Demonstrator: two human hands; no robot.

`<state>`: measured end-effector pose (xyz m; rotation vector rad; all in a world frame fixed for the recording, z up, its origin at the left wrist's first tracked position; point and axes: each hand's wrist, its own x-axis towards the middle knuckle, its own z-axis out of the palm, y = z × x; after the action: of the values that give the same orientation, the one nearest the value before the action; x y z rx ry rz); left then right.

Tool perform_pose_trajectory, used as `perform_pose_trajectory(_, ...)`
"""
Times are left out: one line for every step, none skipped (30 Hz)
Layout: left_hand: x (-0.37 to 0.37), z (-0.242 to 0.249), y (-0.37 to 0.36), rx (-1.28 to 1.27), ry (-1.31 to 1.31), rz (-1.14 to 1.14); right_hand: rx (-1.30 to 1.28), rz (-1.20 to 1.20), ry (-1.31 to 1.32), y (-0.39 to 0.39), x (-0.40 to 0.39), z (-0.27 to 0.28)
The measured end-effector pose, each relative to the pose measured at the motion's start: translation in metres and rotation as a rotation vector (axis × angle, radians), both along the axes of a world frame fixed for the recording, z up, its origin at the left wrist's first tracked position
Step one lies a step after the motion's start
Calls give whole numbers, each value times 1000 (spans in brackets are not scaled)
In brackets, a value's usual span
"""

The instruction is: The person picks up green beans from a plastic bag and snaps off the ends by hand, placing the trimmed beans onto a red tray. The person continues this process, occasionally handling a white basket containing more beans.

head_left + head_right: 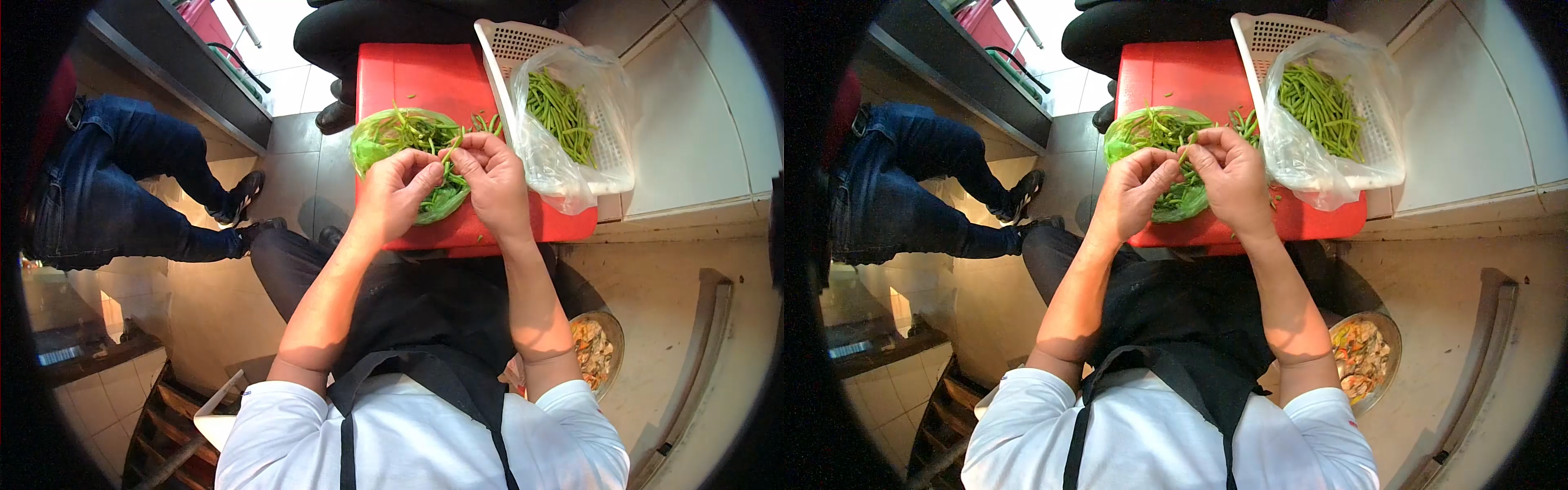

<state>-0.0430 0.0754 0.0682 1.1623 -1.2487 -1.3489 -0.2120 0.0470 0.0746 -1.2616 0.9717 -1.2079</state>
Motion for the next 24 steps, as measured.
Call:
perform_pose_trajectory(1,-1,-1,-15,-102,12,-20,9,49,1,-1,-4)
perform_pose_trajectory(3,-2,-2,-30,-203,25,-41,18,98,2,-1,-6)
perform_pose_trajectory(4,3,-2,-45,-305,38,-161,-36,239,4,-1,0)
perform_pose_trajectory(4,9,-1,-87,-399,65,-282,-91,380,8,-1,11)
perform_pose_trajectory(6,16,2,-128,-494,91,-402,-147,522,9,-1,17)
perform_pose_trajectory(6,23,4,-168,-588,117,-546,-135,618,6,-5,15)
perform_pose_trajectory(9,21,4,-234,-630,134,-692,-122,712,0,-12,13)
perform_pose_trajectory(12,17,3,-299,-671,151,-837,-108,806,-3,-17,12)
perform_pose_trajectory(14,16,2,-365,-711,167,-865,-88,846,-4,-19,12)
perform_pose_trajectory(14,17,2,-397,-777,164,-894,-68,886,-5,-20,13)
perform_pose_trajectory(15,19,3,-429,-844,163,-924,-47,926,-5,-21,15)
perform_pose_trajectory(15,21,3,-461,-911,161,-931,-40,941,-5,-21,15)
perform_pose_trajectory(13,22,3,-523,-908,183,-939,-33,956,-4,-20,16)
perform_pose_trajectory(10,23,2,-584,-904,207,-948,-25,971,-4,-18,17)
perform_pose_trajectory(7,24,1,-647,-900,231,-950,-26,964,-4,-17,15)
perform_pose_trajectory(5,23,1,-641,-921,207,-950,-27,958,-4,-15,12)
perform_pose_trajectory(4,23,0,-635,-942,182,-950,-29,951,-4,-14,9)
perform_pose_trajectory(3,21,0,-629,-963,157,-935,-40,952,-3,-13,7)
perform_pose_trajectory(2,20,-1,-633,-956,158,-920,-52,953,-3,-13,4)
perform_pose_trajectory(2,18,-1,-639,-949,157,-903,-66,955,-3,-13,2)
perform_pose_trajectory(0,16,-1,-644,-941,153,-797,-92,857,0,-12,1)
perform_pose_trajectory(-2,14,-2,-638,-889,161,-692,-117,758,3,-9,0)
perform_pose_trajectory(-3,12,-2,-632,-838,170,-588,-140,658,6,-7,-1)
perform_pose_trajectory(-5,9,-3,-626,-787,181,-442,-142,515,8,-5,-5)
